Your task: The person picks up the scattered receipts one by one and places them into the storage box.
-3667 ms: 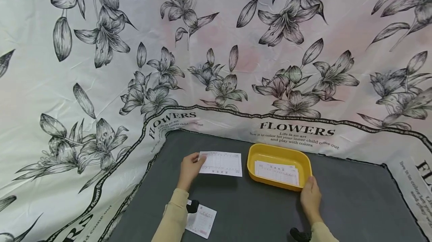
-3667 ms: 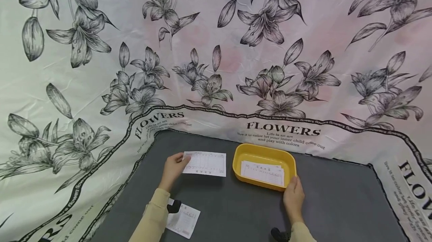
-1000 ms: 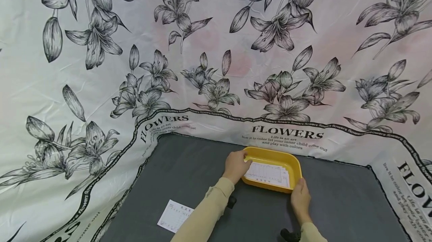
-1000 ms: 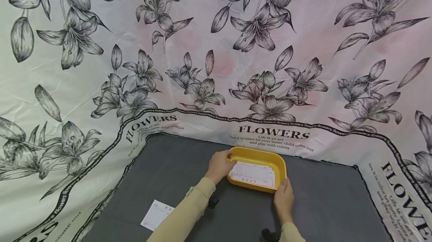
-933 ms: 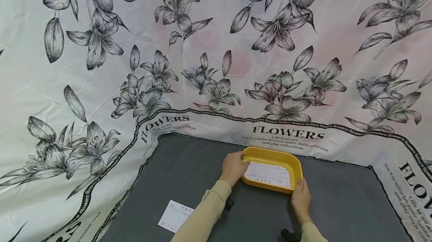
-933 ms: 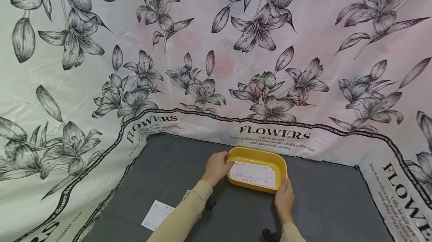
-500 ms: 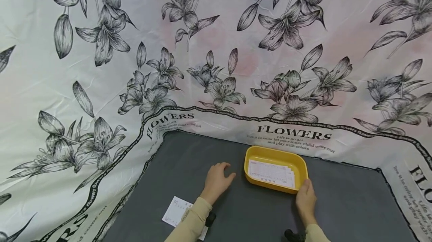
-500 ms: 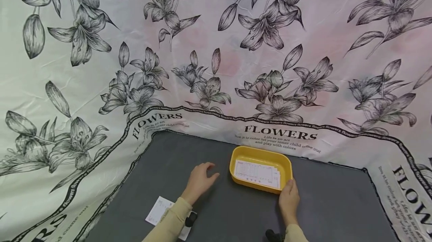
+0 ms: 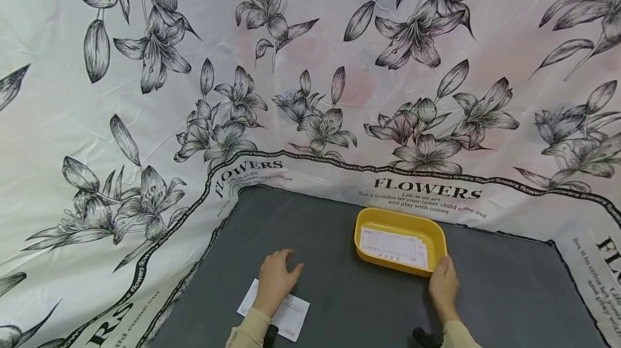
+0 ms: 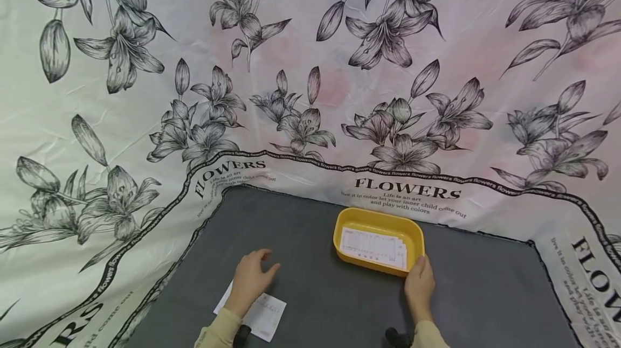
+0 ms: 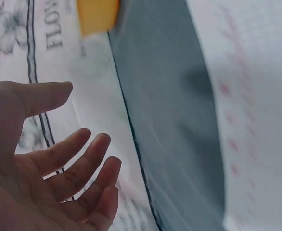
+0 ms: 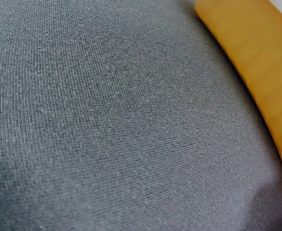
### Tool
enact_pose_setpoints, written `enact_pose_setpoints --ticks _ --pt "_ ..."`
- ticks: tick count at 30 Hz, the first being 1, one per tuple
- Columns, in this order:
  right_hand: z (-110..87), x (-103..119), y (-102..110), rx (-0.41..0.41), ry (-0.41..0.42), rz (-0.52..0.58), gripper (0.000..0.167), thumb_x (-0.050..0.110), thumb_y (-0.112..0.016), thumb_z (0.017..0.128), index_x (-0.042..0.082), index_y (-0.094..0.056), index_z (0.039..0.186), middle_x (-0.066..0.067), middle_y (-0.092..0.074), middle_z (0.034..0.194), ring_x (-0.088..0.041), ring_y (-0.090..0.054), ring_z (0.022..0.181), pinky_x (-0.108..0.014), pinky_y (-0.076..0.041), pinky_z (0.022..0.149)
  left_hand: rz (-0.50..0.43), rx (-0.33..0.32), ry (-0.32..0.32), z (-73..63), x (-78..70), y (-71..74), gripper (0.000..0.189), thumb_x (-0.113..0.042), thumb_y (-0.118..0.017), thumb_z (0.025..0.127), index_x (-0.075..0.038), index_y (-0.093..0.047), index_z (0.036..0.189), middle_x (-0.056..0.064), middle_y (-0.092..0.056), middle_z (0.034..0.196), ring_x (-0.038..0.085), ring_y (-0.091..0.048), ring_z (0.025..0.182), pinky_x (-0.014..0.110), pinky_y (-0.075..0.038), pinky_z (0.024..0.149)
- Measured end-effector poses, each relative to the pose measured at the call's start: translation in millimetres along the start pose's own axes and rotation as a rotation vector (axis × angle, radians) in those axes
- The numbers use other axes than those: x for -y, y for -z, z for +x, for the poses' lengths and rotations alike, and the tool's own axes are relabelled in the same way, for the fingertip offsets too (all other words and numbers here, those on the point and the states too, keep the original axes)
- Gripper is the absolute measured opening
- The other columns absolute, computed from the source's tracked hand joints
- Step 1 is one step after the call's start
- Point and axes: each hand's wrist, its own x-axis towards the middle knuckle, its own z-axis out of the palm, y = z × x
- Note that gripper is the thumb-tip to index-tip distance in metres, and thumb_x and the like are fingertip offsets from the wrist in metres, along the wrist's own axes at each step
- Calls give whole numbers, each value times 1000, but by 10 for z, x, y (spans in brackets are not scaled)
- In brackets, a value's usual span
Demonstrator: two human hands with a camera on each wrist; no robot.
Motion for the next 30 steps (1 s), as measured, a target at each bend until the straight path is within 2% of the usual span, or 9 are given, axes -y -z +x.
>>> enact_pose_setpoints --ticks 7,12,18,23,30 --pt "34 8 30 24 -3 0 67 38 -12 117 -10 -26 163 -40 -32 161 -59 -29 150 -69 -22 126 62 24 175 -168 373 134 52 -34 -91 84 -1 -74 121 12 -70 100 37 -64 98 59 -53 84" --pt "8 18 37 15 14 -1 65 36 -13 117 -8 -32 160 -41 -36 158 -59 -32 148 -71 -26 123 140 23 282 -323 569 179 67 -38 -92 80 6 -69 125 24 -66 113 44 -57 107 62 -51 85" --pt "-50 0 28 17 29 -1 63 35 -13 117 -8 -37 157 -41 -39 156 -60 -35 145 -72 -28 120 200 59 400 -533 729 192 84 -42 -93 74 19 -59 121 35 -58 112 51 -53 103 67 -49 84" --pt "-74 -17 19 34 12 -15 64 35 -12 117 -9 -33 160 -41 -37 158 -60 -33 146 -72 -27 121 189 66 436 -604 829 182 84 -40 -93 75 21 -57 119 38 -55 110 53 -51 102 69 -48 84" --pt "-44 -13 15 16 13 -17 67 37 -12 117 -10 -29 161 -42 -35 159 -60 -31 148 -72 -25 123 148 65 436 -558 874 191 75 -37 -93 74 16 -61 116 35 -57 107 54 -52 103 68 -47 85"
